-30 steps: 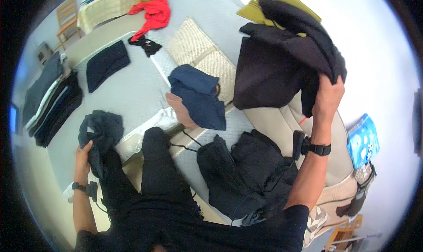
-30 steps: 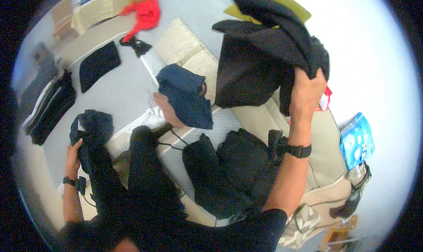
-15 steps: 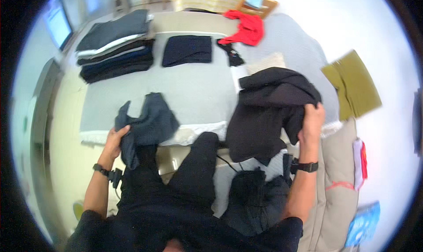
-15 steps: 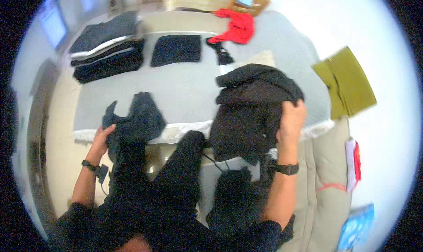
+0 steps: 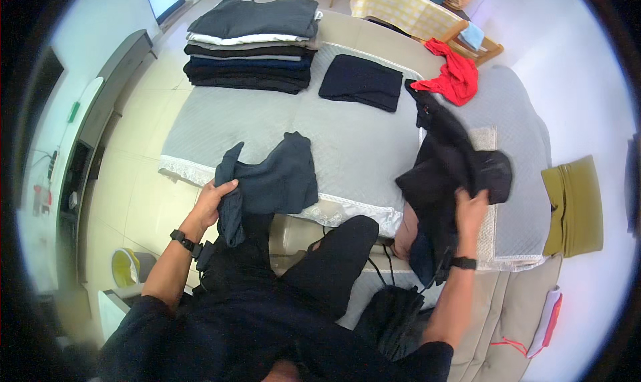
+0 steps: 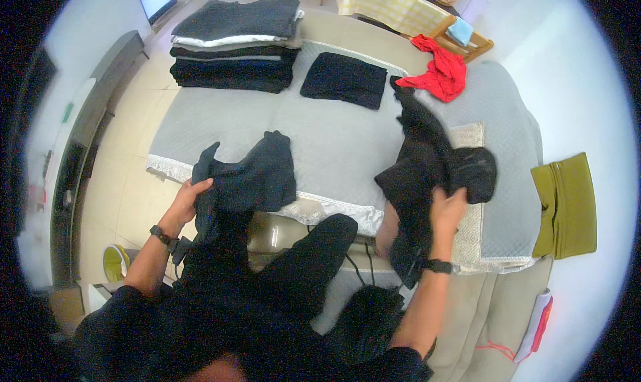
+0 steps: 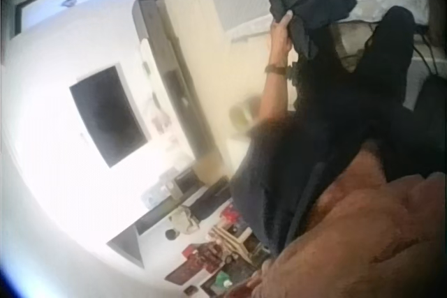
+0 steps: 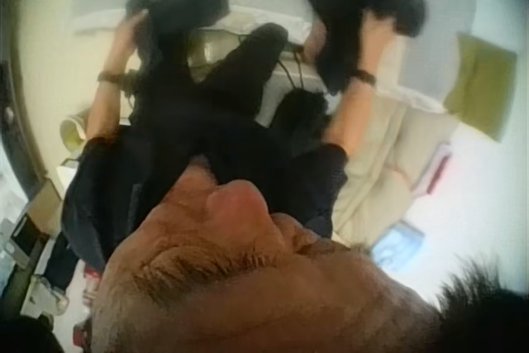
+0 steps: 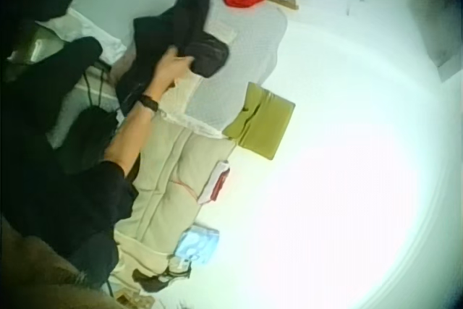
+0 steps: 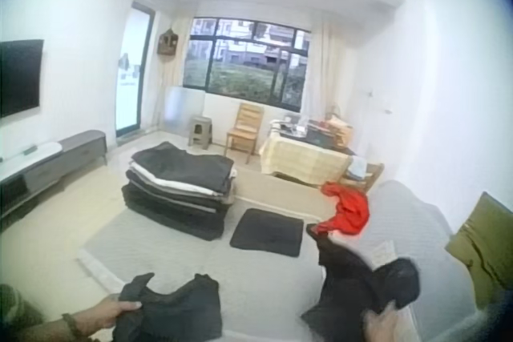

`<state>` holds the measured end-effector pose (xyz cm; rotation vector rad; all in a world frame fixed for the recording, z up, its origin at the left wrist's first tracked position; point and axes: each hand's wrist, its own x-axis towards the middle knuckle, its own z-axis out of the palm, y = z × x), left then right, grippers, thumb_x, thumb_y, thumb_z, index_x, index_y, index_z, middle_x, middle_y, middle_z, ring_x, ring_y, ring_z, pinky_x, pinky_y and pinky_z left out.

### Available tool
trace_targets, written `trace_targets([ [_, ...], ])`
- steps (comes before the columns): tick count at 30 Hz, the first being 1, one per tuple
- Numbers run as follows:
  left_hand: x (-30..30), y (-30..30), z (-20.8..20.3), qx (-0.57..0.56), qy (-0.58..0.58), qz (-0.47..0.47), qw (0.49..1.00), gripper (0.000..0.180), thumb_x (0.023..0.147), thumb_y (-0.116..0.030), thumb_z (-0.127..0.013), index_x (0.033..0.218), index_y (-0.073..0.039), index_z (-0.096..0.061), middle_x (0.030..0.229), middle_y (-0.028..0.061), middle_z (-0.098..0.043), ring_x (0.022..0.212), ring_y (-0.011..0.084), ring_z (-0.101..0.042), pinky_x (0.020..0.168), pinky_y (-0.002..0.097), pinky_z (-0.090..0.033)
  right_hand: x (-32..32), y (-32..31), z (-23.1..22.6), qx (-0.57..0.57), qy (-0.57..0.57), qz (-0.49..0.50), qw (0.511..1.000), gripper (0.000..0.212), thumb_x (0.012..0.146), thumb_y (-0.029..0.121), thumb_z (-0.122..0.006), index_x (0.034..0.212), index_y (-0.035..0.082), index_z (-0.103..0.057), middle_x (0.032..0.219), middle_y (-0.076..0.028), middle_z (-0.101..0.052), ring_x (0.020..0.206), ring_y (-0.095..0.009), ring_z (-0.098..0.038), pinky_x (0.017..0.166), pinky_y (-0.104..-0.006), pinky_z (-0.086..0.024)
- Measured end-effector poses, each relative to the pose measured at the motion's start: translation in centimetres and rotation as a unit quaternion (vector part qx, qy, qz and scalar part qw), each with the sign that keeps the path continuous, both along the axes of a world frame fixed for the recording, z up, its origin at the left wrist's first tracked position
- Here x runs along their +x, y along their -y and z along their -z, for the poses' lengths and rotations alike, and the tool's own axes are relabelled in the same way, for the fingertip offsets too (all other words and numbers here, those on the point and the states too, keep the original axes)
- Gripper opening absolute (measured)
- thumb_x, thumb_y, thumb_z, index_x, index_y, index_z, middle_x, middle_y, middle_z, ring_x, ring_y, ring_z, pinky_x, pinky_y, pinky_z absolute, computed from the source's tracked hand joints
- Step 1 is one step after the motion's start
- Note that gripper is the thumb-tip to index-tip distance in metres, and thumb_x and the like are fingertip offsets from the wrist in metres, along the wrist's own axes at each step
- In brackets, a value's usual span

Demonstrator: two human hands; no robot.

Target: The person picks up clothing items from a bed, including a long-sleeved shirt and a zippered jacket, and folds them one by one, placing each folded item onto a stack on the bed.

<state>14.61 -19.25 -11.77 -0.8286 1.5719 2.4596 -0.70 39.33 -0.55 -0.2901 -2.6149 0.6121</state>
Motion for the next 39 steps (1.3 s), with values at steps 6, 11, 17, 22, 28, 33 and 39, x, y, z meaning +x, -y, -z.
trace_targets([
  [6,0.1,-0.7,-1.5,-0.027,-0.01,0.037,0.999,0.055,0.091,-0.013,-0.079,0.137,0.005,-0.056,0.121,0.013,-0.069,0.106,0.0219,-0.069,0.095,0.0354,-0.057,8.3,6.8,16.0,-0.088,0.177,-0.202,0.959,0.05,0.083,0.018,-0.079,0.126,-0.004,-0.066,0.097,-0.018,-0.075,0.085,-0.026,-0.074,0.079,-0.038,-0.059],
  [11,0.0,-2.8,-1.9,-0.2,-0.081,0.196,0.956,0.065,0.09,-0.022,-0.081,0.139,0.01,-0.053,0.128,0.018,-0.068,0.115,0.0243,-0.065,0.103,0.036,-0.051,13.6,19.5,17.1,-0.351,0.261,-0.324,0.839,0.055,0.101,0.02,-0.07,0.146,-0.005,-0.05,0.12,-0.019,-0.071,0.1,-0.021,-0.071,0.078,-0.0321,-0.062],
  [17,1.0,-5.8,-4.2,-0.381,-0.168,0.383,0.825,0.06,0.083,-0.03,-0.084,0.126,0.003,-0.058,0.116,0.0297,-0.066,0.112,0.0424,-0.066,0.093,0.0426,-0.052,14.3,29.2,12.1,-0.578,0.234,-0.329,0.709,0.072,0.104,0.024,-0.066,0.159,-0.001,-0.029,0.139,-0.018,-0.058,0.121,-0.022,-0.062,0.091,-0.0362,-0.058],
  [22,3.0,-3.5,-2.9,-0.368,-0.149,0.448,0.801,0.063,0.084,-0.033,-0.083,0.128,0.004,-0.058,0.117,0.0297,-0.067,0.112,0.0439,-0.066,0.09,0.044,-0.053,14.8,31.6,10.0,-0.573,0.336,-0.284,0.691,0.058,0.101,0.025,-0.069,0.149,0.001,-0.046,0.132,-0.014,-0.062,0.11,-0.021,-0.066,0.083,-0.0344,-0.061],
  [28,3.1,-2.8,-3.6,-0.38,-0.167,0.456,0.787,0.071,0.085,-0.048,-0.082,0.127,0.005,-0.06,0.113,0.0274,-0.07,0.107,0.0414,-0.069,0.088,0.0437,-0.054,15.4,31.2,10.7,-0.566,0.31,-0.284,0.71,0.035,0.097,0.02,-0.073,0.123,-0.001,-0.065,0.106,-0.007,-0.071,0.092,-0.014,-0.067,0.076,-0.0287,-0.058],
  [33,3.0,-2.2,-3.1,-0.376,-0.171,0.426,0.805,0.058,0.084,-0.042,-0.085,0.116,0.002,-0.066,0.103,0.0204,-0.072,0.094,0.0328,-0.069,0.081,0.0403,-0.053,15.5,30.8,10.6,-0.543,0.285,-0.29,0.735,0.027,0.095,0.016,-0.073,0.114,-0.002,-0.068,0.098,-0.005,-0.071,0.085,-0.011,-0.066,0.073,-0.0276,-0.055],
  [39,3.6,-1.3,-2.5,-0.347,-0.146,0.392,0.839,0.047,0.084,-0.034,-0.087,0.111,-0.001,-0.068,0.089,0.0108,-0.067,0.08,0.02,-0.062,0.073,0.0343,-0.05,16.4,30.9,9.3,-0.568,0.321,-0.285,0.702,0.025,0.097,0.016,-0.07,0.112,-0.004,-0.069,0.098,-0.005,-0.072,0.081,-0.012,-0.067,0.072,-0.0275,-0.056],
])
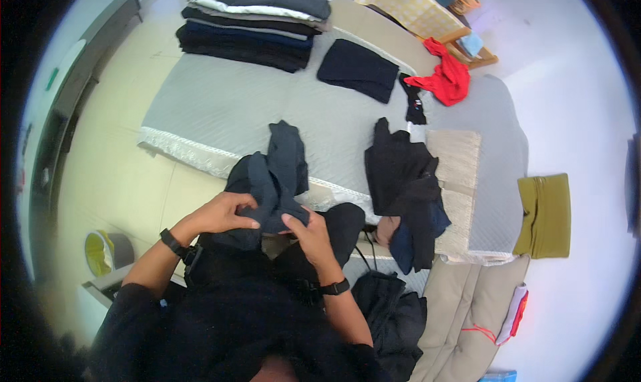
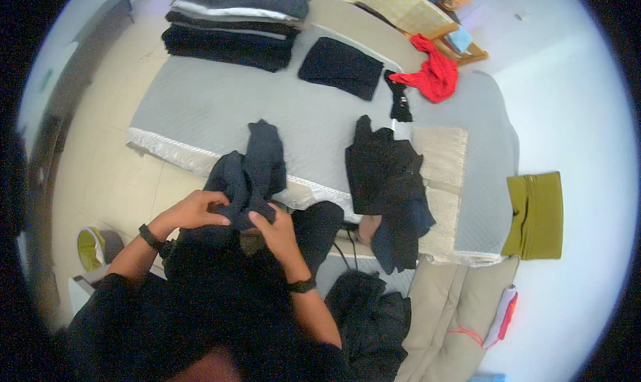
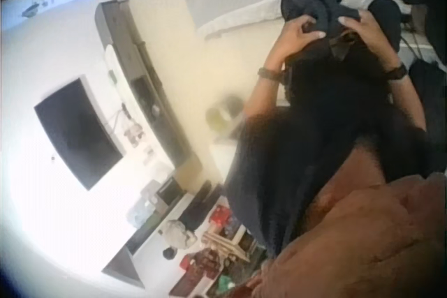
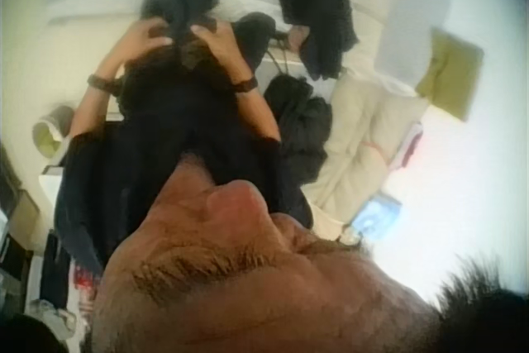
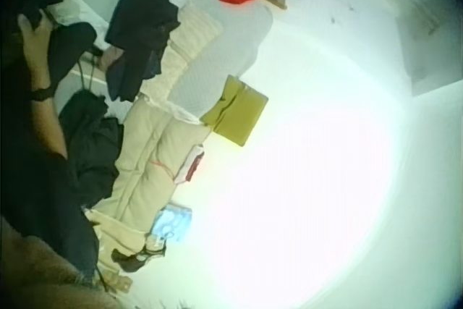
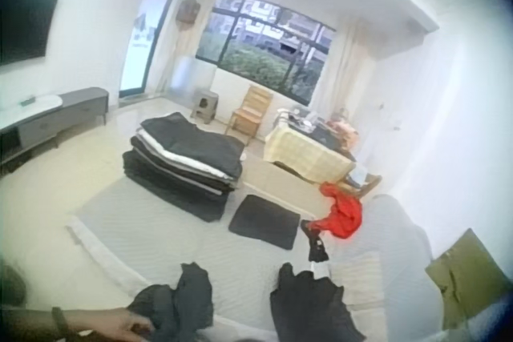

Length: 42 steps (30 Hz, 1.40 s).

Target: The person picks up clothing items from a bed, including a long-sleeved shirt and a zippered jacket, and folds them one by one, placing each folded item onto a stack on the bed.

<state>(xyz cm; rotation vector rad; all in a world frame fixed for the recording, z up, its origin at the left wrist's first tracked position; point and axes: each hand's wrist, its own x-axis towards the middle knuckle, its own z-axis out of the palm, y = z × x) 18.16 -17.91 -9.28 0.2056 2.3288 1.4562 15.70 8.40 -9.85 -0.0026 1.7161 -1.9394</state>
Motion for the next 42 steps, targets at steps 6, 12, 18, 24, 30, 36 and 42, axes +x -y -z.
trace_targets([
  [6,0.1,0.2,0.5,0.032,0.022,0.003,0.999,0.033,0.084,-0.022,-0.087,0.097,-0.003,-0.063,0.084,0.0047,-0.064,0.078,0.0154,-0.056,0.071,0.033,-0.048,0.7,-1.6,-0.8,0.028,-0.004,-0.066,0.997,0.027,0.099,0.014,-0.068,0.115,-0.008,-0.071,0.1,-0.009,-0.073,0.085,-0.016,-0.07,0.074,-0.0317,-0.061],
  [12,0.5,1.1,0.4,0.097,0.039,-0.067,0.992,0.025,0.087,-0.003,-0.081,0.088,-0.008,-0.056,0.081,-0.006,-0.054,0.077,0.0054,-0.05,0.068,0.0246,-0.044,1.8,-2.8,-1.3,0.039,-0.011,-0.01,0.999,0.022,0.096,0.013,-0.07,0.107,-0.006,-0.073,0.095,-0.007,-0.075,0.083,-0.014,-0.069,0.08,-0.0304,-0.056],
  [18,-1.5,4.9,-1.9,0.289,-0.01,-0.278,0.916,0.027,0.094,0.001,-0.066,0.085,-0.015,-0.046,0.077,-0.0088,-0.048,0.067,0.0015,-0.047,0.059,0.0197,-0.04,1.1,-6.4,-3.1,-0.058,0.019,0.308,0.949,0.06,0.088,0.006,-0.074,0.139,-0.011,-0.047,0.118,-0.018,-0.066,0.105,-0.025,-0.065,0.098,-0.0372,-0.052],
  [24,-1.5,12.2,-3.4,0.268,-0.061,-0.381,0.883,0.024,0.088,-0.003,-0.064,0.08,-0.016,-0.045,0.072,-0.0093,-0.046,0.065,0.0023,-0.049,0.06,0.0199,-0.041,-0.3,-11.5,-6.3,-0.089,-0.08,0.333,0.935,0.042,0.083,0.003,-0.065,0.121,-0.015,-0.062,0.116,-0.019,-0.069,0.103,-0.029,-0.069,0.099,-0.0392,-0.053],
  [30,1.5,13.7,-2.4,0.161,0.182,-0.135,0.961,0.024,0.085,0.002,-0.067,0.076,-0.008,-0.047,0.07,0.0008,-0.058,0.062,0.014,-0.07,0.054,0.028,-0.056,-0.6,-13.6,-6.0,-0.065,-0.105,0.364,0.923,0.04,0.088,0.006,-0.059,0.123,-0.015,-0.061,0.121,-0.022,-0.069,0.111,-0.031,-0.069,0.102,-0.0408,-0.053],
  [36,1.8,10.7,-0.8,-0.059,0.144,0.054,0.986,0.028,0.084,-0.011,-0.078,0.076,-0.002,-0.053,0.065,0.0031,-0.057,0.067,0.0144,-0.065,0.057,0.031,-0.049,-0.7,-13.7,-5.5,-0.086,-0.113,0.356,0.924,0.035,0.092,0.008,-0.058,0.121,-0.012,-0.061,0.12,-0.021,-0.069,0.11,-0.031,-0.07,0.1,-0.0413,-0.056],
  [42,0.7,8.0,0.8,-0.171,0.081,0.149,0.971,0.036,0.081,-0.033,-0.086,0.082,-0.002,-0.066,0.075,0.0143,-0.068,0.069,0.0278,-0.066,0.062,0.0407,-0.049,-1.0,-13.2,-7.3,-0.137,-0.123,0.356,0.916,0.036,0.093,0.011,-0.059,0.119,-0.012,-0.062,0.118,-0.021,-0.07,0.111,-0.033,-0.069,0.102,-0.0433,-0.053],
])
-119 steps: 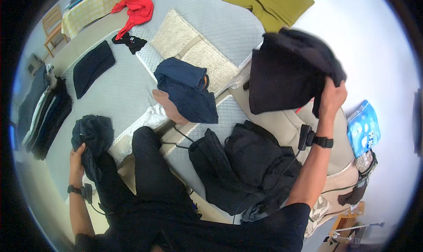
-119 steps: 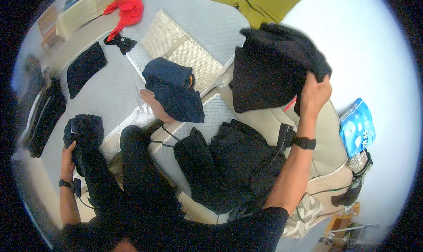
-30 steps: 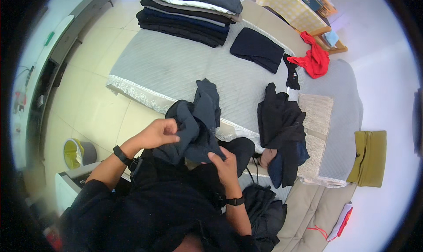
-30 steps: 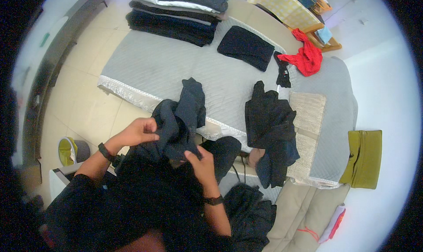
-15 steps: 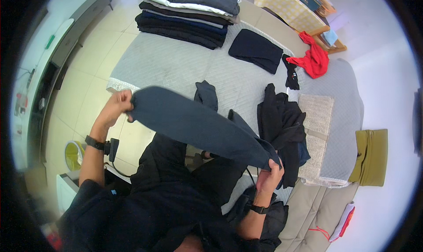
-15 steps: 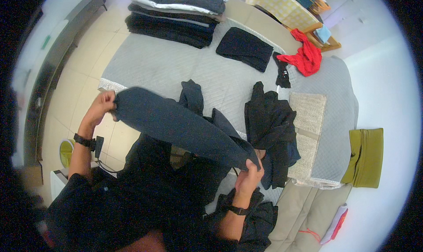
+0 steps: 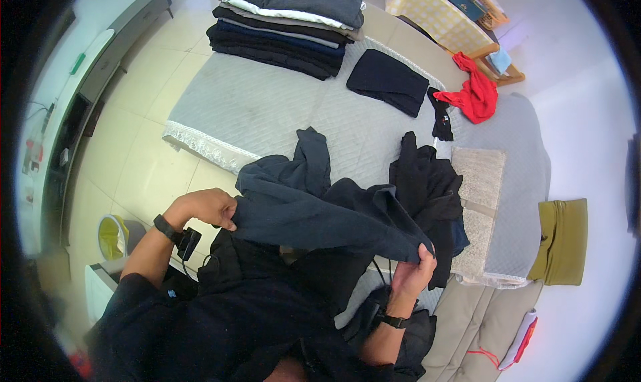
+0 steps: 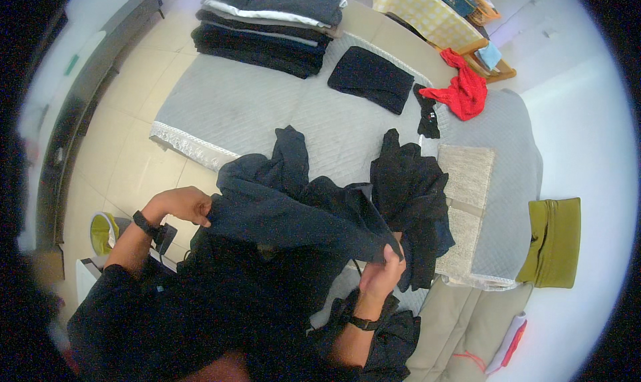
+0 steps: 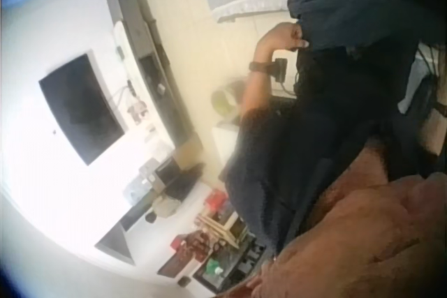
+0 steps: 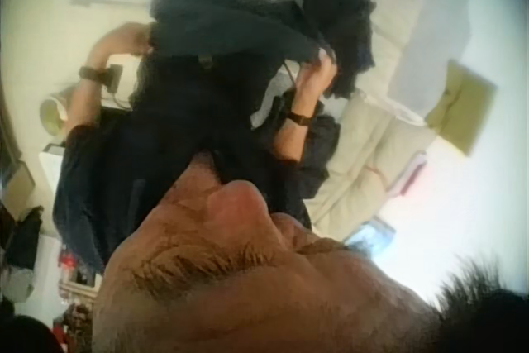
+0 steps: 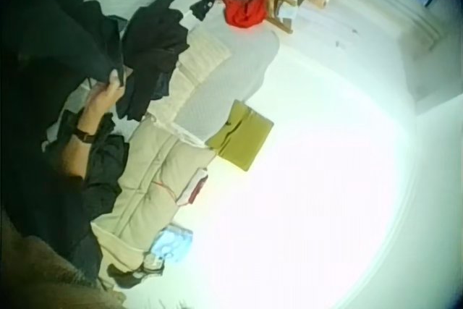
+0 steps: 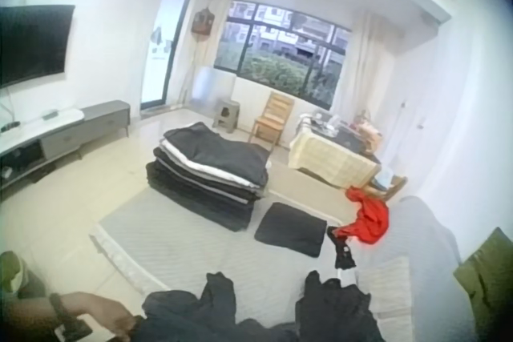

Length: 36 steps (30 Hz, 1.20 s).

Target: The person picks up clothing items from a bed, including a long-sleeved shirt and a zippered jacket, and folds them one by one, placing each folded item onto a stack on the bed.

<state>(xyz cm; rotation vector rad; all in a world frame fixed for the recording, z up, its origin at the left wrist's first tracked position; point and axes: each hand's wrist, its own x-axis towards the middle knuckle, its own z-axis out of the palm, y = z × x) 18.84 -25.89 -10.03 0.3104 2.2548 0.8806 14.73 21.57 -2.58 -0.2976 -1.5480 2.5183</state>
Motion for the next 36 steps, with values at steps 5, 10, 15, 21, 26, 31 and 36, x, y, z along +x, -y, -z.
trace_targets([
  [5,-3.2,-2.6,-2.7,-0.027,-0.053,-0.03,0.998,0.039,0.087,-0.039,-0.079,0.091,-0.002,-0.067,0.084,0.0158,-0.07,0.081,0.0353,-0.068,0.07,0.0445,-0.051,0.3,0.4,-1.8,-0.031,-0.034,-0.026,0.999,0.043,0.087,0.016,-0.06,0.117,-0.015,-0.063,0.115,-0.023,-0.07,0.108,-0.035,-0.069,0.099,-0.0439,-0.053],
  [10,-8.6,-6.3,-4.8,0.055,-0.137,-0.033,0.988,0.033,0.091,-0.033,-0.075,0.095,-0.003,-0.063,0.087,0.0148,-0.07,0.081,0.0332,-0.068,0.071,0.0445,-0.051,1.1,0.2,-3.7,-0.086,-0.056,-0.175,0.979,0.043,0.082,0.017,-0.06,0.114,-0.011,-0.065,0.115,-0.026,-0.071,0.103,-0.037,-0.07,0.099,-0.0485,-0.055],
  [15,-13.3,-11.6,-3.2,0.117,-0.157,0.001,0.981,0.046,0.09,-0.029,-0.077,0.125,-0.006,-0.057,0.11,0.0182,-0.069,0.101,0.0342,-0.068,0.086,0.0443,-0.054,2.5,3.7,-8.3,0.06,-0.009,-0.057,0.997,0.039,0.073,0.021,-0.064,0.095,-0.011,-0.066,0.092,-0.024,-0.072,0.079,-0.034,-0.07,0.078,-0.0425,-0.059],
  [21,-14.7,-19.1,-2.6,0.237,-0.222,0.104,0.94,0.083,0.083,-0.019,-0.078,0.156,-0.012,-0.04,0.136,0.0238,-0.057,0.13,0.0391,-0.052,0.112,0.0441,-0.042,2.7,3.7,-13.1,0.191,-0.044,-0.339,0.92,0.04,0.07,0.028,-0.072,0.087,-0.007,-0.07,0.095,-0.016,-0.071,0.082,-0.023,-0.064,0.076,-0.031,-0.047],
  [26,-14.5,-20.0,-3.6,0.259,-0.151,0.203,0.932,0.082,0.077,-0.002,-0.076,0.153,-0.019,-0.051,0.144,0.0188,-0.054,0.135,0.0405,-0.047,0.115,0.0444,-0.04,2.1,4.9,-15.4,0.232,-0.06,-0.361,0.901,0.032,0.076,0.026,-0.071,0.079,-0.003,-0.061,0.087,-0.01,-0.065,0.074,-0.017,-0.056,0.068,-0.03,-0.04],
  [31,-13.6,-20.9,-4.0,0.261,-0.104,0.227,0.932,0.076,0.079,0.009,-0.068,0.149,-0.017,-0.054,0.151,0.0176,-0.047,0.142,0.0384,-0.042,0.115,0.0434,-0.042,1.4,4.2,-15.3,0.192,-0.1,-0.361,0.907,0.028,0.079,0.023,-0.071,0.085,-0.002,-0.062,0.088,-0.009,-0.064,0.077,-0.015,-0.056,0.07,-0.0284,-0.041],
  [36,-13.8,-21.7,-5.5,0.339,-0.108,0.245,0.902,0.068,0.078,0.013,-0.063,0.141,-0.011,-0.06,0.152,0.0189,-0.046,0.142,0.0362,-0.044,0.114,0.0427,-0.041,1.9,4.2,-15.9,0.21,-0.097,-0.36,0.904,0.021,0.081,0.016,-0.071,0.086,-0.002,-0.062,0.09,-0.009,-0.065,0.079,-0.015,-0.057,0.071,-0.0286,-0.043],
])
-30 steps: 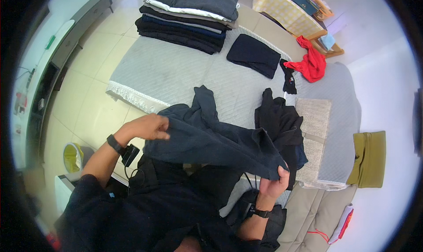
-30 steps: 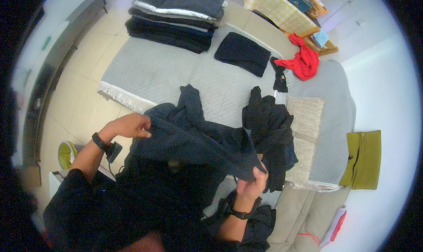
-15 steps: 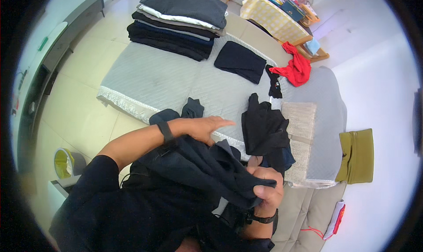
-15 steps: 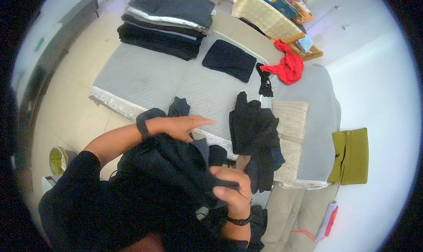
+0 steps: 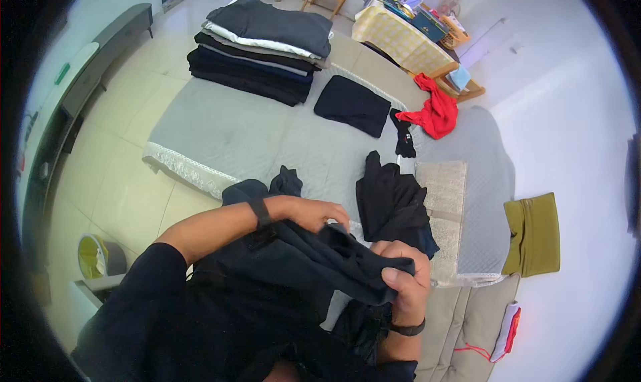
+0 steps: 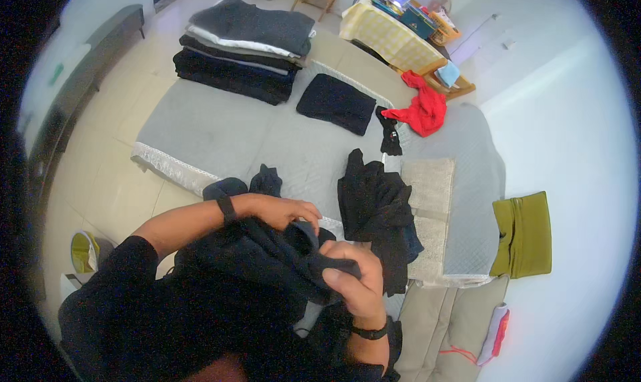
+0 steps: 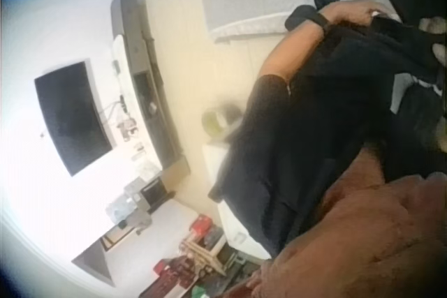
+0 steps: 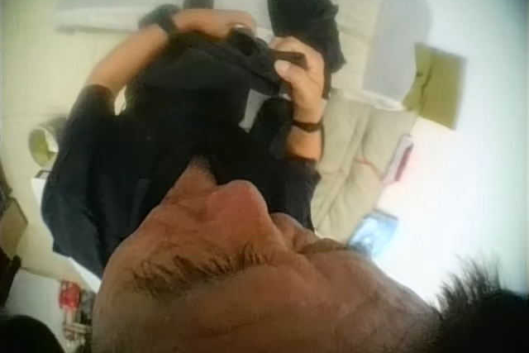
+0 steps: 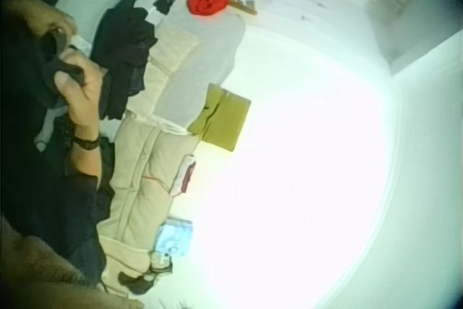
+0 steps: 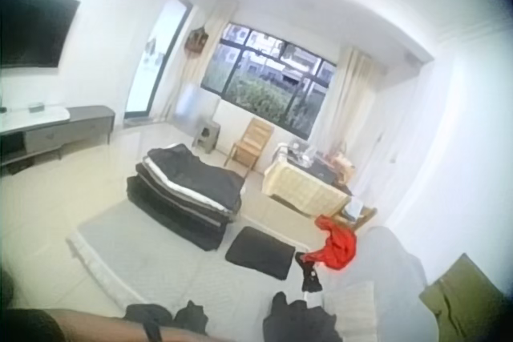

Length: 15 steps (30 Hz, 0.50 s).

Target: The person picks up clothing items from a bed, including a long-sleeved shirt and a zippered jacket, and folds them one by one, placing each folded item onto a stack on the bed.

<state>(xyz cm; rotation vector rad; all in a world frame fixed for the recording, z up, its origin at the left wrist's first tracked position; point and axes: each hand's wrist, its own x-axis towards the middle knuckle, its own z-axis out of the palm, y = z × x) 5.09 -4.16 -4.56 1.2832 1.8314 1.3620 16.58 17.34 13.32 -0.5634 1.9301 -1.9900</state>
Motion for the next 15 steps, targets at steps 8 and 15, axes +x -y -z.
trace_targets([
  [8,-4.9,5.1,-3.4,0.048,0.011,-0.173,0.984,0.018,0.092,-0.002,-0.053,0.103,-0.005,-0.068,0.082,-0.0005,-0.06,0.075,0.0094,-0.053,0.065,0.0292,-0.045,-2.3,-4.3,-1.7,0.036,-0.094,0.262,0.96,0.023,0.096,0.017,-0.069,0.109,-0.002,-0.064,0.103,-0.008,-0.067,0.091,-0.013,-0.061,0.083,-0.0287,-0.05],
  [15,-5.9,11.4,-17.9,0.08,-0.097,-0.342,0.931,0.012,0.102,-0.012,-0.06,0.102,-0.001,-0.065,0.083,-0.004,-0.058,0.083,0.0066,-0.051,0.075,0.0278,-0.045,-9.1,-8.1,-4.8,0.116,-0.228,0.332,0.908,0.026,0.105,0.023,-0.065,0.113,-0.002,-0.067,0.101,-0.004,-0.069,0.091,-0.01,-0.061,0.086,-0.0261,-0.05],
])
